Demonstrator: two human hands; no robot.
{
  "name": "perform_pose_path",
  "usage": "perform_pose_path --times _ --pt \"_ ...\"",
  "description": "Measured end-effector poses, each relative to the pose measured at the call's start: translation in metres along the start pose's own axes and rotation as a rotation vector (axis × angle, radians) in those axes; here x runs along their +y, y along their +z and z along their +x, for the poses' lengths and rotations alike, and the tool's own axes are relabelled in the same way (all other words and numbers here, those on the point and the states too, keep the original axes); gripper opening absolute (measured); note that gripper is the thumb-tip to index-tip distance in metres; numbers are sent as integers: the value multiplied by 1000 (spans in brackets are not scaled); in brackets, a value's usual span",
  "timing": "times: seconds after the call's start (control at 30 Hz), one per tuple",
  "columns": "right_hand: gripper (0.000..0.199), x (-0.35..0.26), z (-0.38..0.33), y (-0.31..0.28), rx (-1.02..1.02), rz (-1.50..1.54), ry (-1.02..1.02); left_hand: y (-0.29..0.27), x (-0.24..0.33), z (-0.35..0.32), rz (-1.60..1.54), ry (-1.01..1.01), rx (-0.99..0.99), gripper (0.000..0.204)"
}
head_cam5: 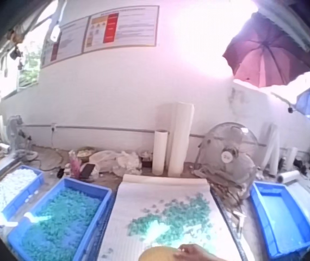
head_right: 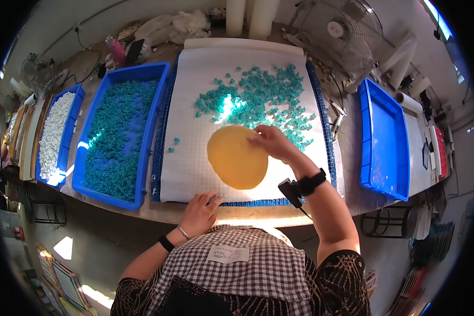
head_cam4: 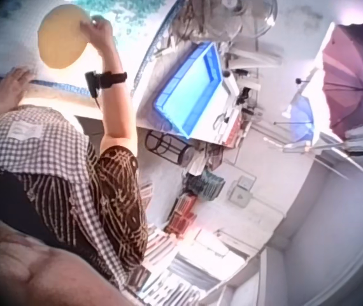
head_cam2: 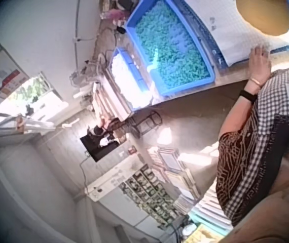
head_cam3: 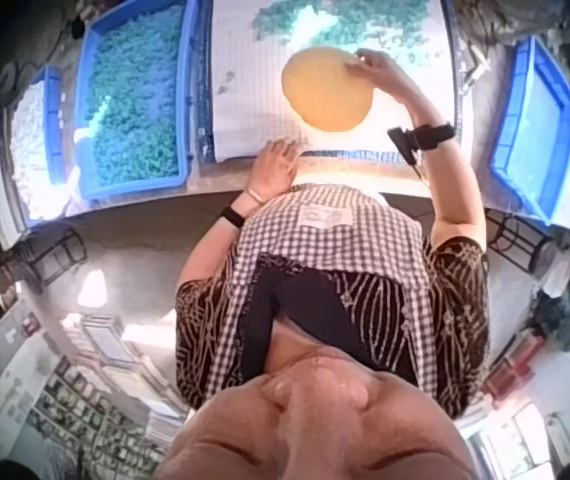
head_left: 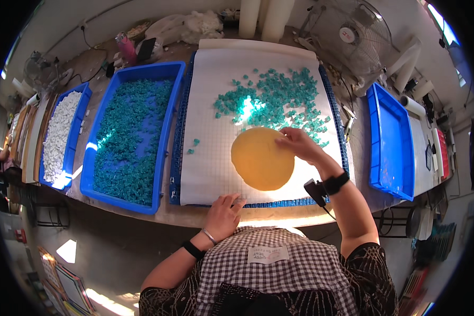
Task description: Sorting small teal plastic components onto a tray and marking the layout.
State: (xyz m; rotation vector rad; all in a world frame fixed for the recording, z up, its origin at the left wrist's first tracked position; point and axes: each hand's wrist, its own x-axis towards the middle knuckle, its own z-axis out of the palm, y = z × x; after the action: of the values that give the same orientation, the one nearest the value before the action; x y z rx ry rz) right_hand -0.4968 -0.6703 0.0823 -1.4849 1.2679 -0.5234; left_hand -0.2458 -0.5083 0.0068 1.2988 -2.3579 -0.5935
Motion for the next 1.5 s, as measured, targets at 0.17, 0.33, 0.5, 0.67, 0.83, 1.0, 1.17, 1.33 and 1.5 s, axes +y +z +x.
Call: perform_pose_path --times 0.17,0.33,0.5,0.67,0.83,1.0,1.17,1.33,1.5 --pt "32 98 -5 3 347 -468 -103 -2 5 -1 -3 -21 -37 43" --pt "19 138 -63 -62 670 -461 -115 -24 4 -6 -260 -204 -48 33" --pt "27 153 -152 -104 752 -578 406 -68 -44 -38 -27 -472 372 31" --pt "34 176 -162 -96 749 -251 557 -57 -87 -46 121 -624 326 36" --pt "31 197 -165 -95 654 -55 413 -62 -80 -32 -45 -876 235 30" --pt "23 186 -178 -92 649 -43 335 -55 -92 -27 172 -619 421 38" --pt "20 203 -181 -93 688 -213 259 -43 -105 -21 -41 -679 378 61" --pt "16 194 -177 -73 853 -728 61 -34 -140 -22 -279 -757 452 73" --pt "17 226 -177 -80 903 -120 272 -28 -156 -28 -411 -687 429 74"
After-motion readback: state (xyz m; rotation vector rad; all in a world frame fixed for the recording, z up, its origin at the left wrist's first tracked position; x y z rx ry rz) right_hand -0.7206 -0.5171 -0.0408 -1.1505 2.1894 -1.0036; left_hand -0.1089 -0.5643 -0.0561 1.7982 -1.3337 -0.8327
